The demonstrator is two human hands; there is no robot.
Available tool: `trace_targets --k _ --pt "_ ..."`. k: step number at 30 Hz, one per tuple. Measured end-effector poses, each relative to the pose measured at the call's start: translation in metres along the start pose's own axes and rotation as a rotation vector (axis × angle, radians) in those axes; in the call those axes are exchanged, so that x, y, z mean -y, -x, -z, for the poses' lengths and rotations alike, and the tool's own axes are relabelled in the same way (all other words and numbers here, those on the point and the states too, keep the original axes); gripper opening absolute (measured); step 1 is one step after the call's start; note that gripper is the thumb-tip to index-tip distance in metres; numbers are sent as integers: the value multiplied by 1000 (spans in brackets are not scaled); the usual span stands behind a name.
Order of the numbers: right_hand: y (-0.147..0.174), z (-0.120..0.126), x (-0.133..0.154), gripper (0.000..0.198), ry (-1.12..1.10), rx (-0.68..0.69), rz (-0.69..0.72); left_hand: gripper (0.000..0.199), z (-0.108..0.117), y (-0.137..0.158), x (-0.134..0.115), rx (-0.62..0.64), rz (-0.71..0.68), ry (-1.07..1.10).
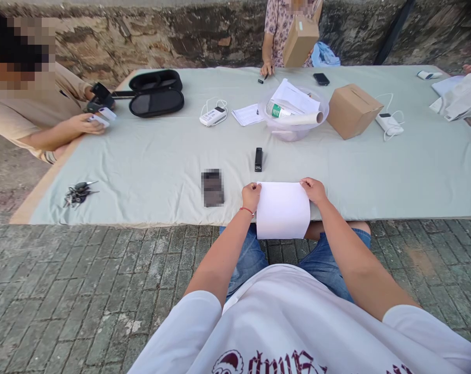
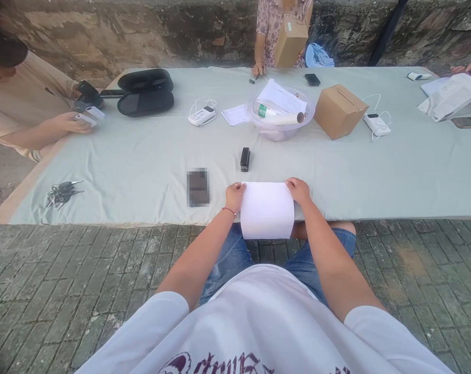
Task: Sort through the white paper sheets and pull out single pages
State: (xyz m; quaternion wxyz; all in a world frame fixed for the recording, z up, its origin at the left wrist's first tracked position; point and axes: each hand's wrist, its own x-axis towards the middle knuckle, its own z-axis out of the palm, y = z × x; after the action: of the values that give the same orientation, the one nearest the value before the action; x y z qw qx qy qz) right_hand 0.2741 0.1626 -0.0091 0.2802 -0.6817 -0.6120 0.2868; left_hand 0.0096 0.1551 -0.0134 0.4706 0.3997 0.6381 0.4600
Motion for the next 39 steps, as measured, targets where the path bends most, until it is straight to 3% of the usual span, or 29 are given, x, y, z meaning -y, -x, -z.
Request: trace_targets --k 21,39 --pt "0 -1 -2 24 2 -7 -2 20 2 3 -2 18 -19 -24" --pt "6 1 2 34 -156 0 -14 19 4 6 -5 7 -12 -27"
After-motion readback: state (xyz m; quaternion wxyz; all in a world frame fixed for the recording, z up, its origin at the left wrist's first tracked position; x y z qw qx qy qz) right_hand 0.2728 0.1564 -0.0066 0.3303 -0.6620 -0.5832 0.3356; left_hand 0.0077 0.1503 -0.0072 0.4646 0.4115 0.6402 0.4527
